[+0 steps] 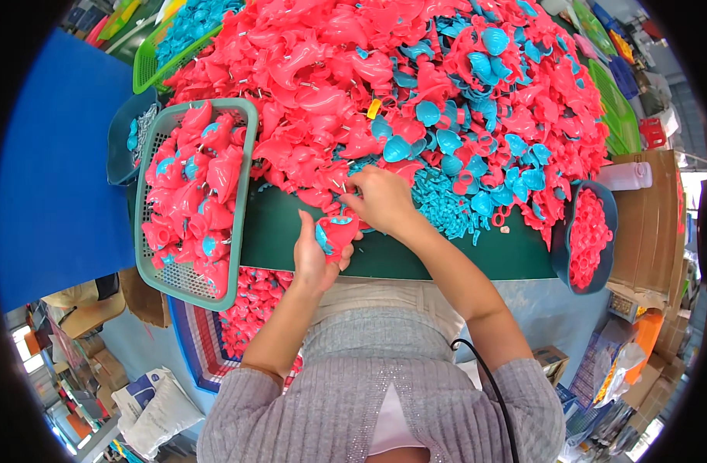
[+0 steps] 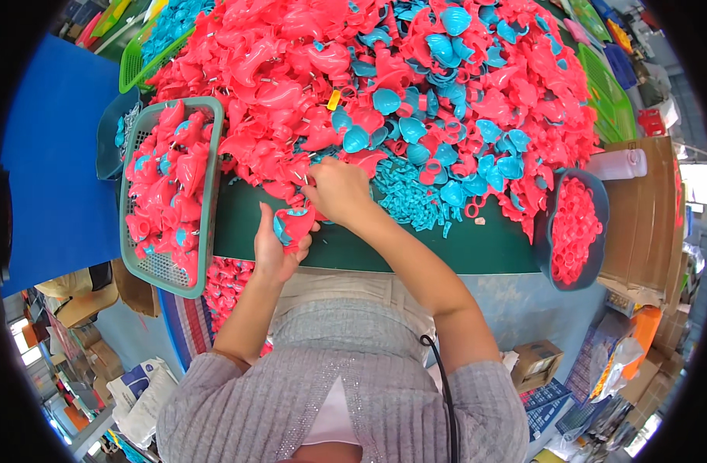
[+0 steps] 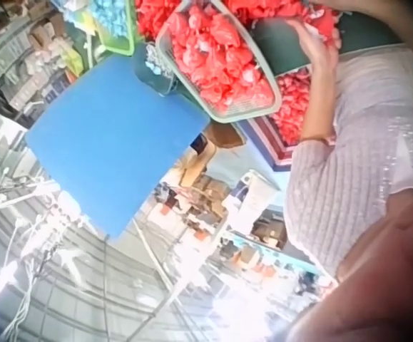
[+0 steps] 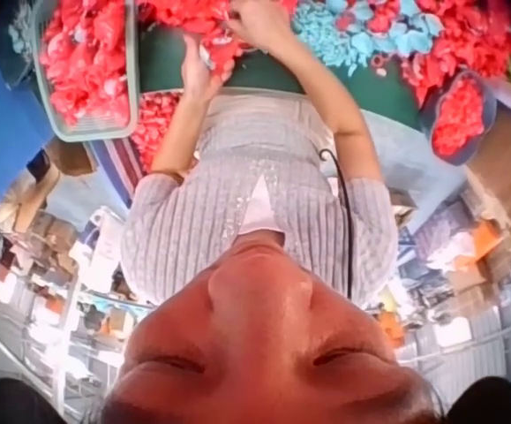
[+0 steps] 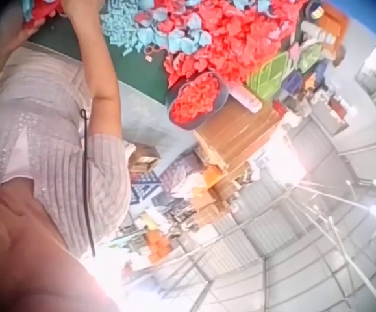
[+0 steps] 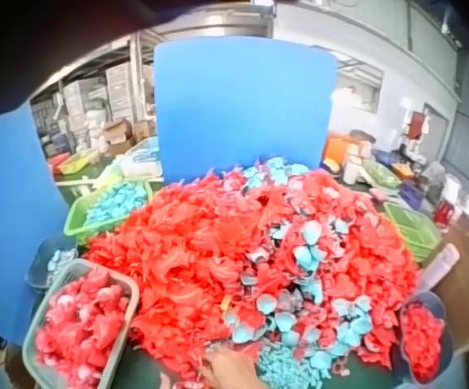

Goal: Snap-fitting pink and turquoise plastic toy components together at a factory workstation.

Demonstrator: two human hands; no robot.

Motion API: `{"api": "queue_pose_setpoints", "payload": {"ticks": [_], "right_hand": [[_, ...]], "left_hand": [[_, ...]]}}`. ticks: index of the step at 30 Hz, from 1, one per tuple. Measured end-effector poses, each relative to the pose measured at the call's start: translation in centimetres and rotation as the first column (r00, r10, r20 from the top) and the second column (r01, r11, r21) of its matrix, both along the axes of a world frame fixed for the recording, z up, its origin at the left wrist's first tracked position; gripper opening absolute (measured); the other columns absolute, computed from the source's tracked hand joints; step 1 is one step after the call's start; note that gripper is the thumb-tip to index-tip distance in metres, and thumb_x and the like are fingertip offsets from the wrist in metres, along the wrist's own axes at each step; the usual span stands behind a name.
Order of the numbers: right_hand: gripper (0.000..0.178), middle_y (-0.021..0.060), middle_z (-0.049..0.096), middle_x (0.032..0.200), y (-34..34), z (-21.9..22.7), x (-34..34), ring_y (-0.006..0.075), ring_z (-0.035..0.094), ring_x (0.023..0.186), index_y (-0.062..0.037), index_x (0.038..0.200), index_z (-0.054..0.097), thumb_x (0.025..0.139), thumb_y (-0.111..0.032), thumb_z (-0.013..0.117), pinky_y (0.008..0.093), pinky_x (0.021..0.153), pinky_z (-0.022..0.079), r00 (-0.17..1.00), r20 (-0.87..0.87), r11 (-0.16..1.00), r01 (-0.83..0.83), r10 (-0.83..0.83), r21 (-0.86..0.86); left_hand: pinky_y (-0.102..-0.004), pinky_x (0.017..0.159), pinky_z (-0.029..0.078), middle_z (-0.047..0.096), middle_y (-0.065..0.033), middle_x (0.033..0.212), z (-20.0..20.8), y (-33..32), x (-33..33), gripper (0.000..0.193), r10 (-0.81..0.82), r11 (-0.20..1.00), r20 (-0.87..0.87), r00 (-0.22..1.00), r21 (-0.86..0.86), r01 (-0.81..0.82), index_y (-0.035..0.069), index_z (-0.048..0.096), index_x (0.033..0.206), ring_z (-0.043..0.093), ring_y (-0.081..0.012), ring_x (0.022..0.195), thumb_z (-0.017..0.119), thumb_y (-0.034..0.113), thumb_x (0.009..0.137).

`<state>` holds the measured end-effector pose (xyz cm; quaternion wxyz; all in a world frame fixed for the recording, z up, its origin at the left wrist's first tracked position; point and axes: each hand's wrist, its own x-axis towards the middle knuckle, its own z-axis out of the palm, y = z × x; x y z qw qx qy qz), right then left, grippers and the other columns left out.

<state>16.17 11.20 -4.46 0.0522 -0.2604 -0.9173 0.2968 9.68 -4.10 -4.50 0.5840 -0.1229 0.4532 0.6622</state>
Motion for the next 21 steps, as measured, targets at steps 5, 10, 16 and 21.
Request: {"api": "queue_pose_setpoints", "payload": {"ticks": [5, 10, 16, 21], "right_hand": [[0.016, 0.0149, 0.063, 0.082, -0.4, -0.3, -1.1, 0.0333, 0.064, 0.079, -0.0047, 0.076, 0.066, 0.072, -0.019, 0.07, 0.0451, 0.065, 0.051, 0.997, 0.06, 0.997, 0.059, -0.057, -0.044], [0.013, 0.0174, 0.063, 0.076, 0.2, 0.0, 0.0, 0.0347, 0.064, 0.074, -0.0014, 0.074, 0.064, 0.07, -0.012, 0.071, 0.0434, 0.063, 0.052, 0.992, -0.06, 0.983, 0.101, -0.112, -0.156], [0.011, 0.0063, 0.067, 0.079, 1.8, 2.1, 3.3, 0.0108, 0.063, 0.07, 0.0021, 0.077, 0.063, 0.072, 0.007, 0.073, 0.0235, 0.063, 0.052, 0.797, -0.418, 0.688, -0.005, -0.436, -0.726], [0.019, 0.0072, 0.068, 0.083, 2.0, 5.3, 6.4, 0.0116, 0.065, 0.078, 0.0036, 0.093, 0.067, 0.075, 0.007, 0.071, 0.0247, 0.068, 0.054, 0.722, -0.44, 0.526, -0.124, -0.534, -0.842]], "left_hand": [[-0.0257, 0.038, 0.033, 0.064, -0.0142, 0.08, 0.0, 0.1, 0.0, 0.075, 0.015, 1.0, -0.026, 1.0, 0.002, -0.015, 0.002, 0.059, 0.105, 0.05, -0.0153, 0.049, 0.021, 0.066, 0.094], [-0.0275, 0.039, 0.034, 0.065, -0.0151, 0.081, 0.3, 0.3, -0.1, 0.074, -0.004, 0.999, -0.037, 0.999, 0.047, 0.005, 0.003, 0.058, 0.108, 0.051, -0.0163, 0.051, 0.017, 0.064, 0.096], [-0.0273, 0.037, 0.035, 0.065, -0.0171, 0.079, 2.0, 2.9, 0.4, 0.073, -0.049, 0.997, -0.076, 0.996, 0.056, 0.053, 0.001, 0.056, 0.108, 0.053, -0.0169, 0.049, 0.018, 0.063, 0.096], [-0.0272, 0.036, 0.037, 0.065, -0.0168, 0.077, 2.9, 5.1, 1.4, 0.071, -0.132, 0.982, -0.131, 0.983, 0.121, 0.148, 0.001, 0.057, 0.101, 0.053, -0.0164, 0.046, 0.019, 0.061, 0.097]]}}
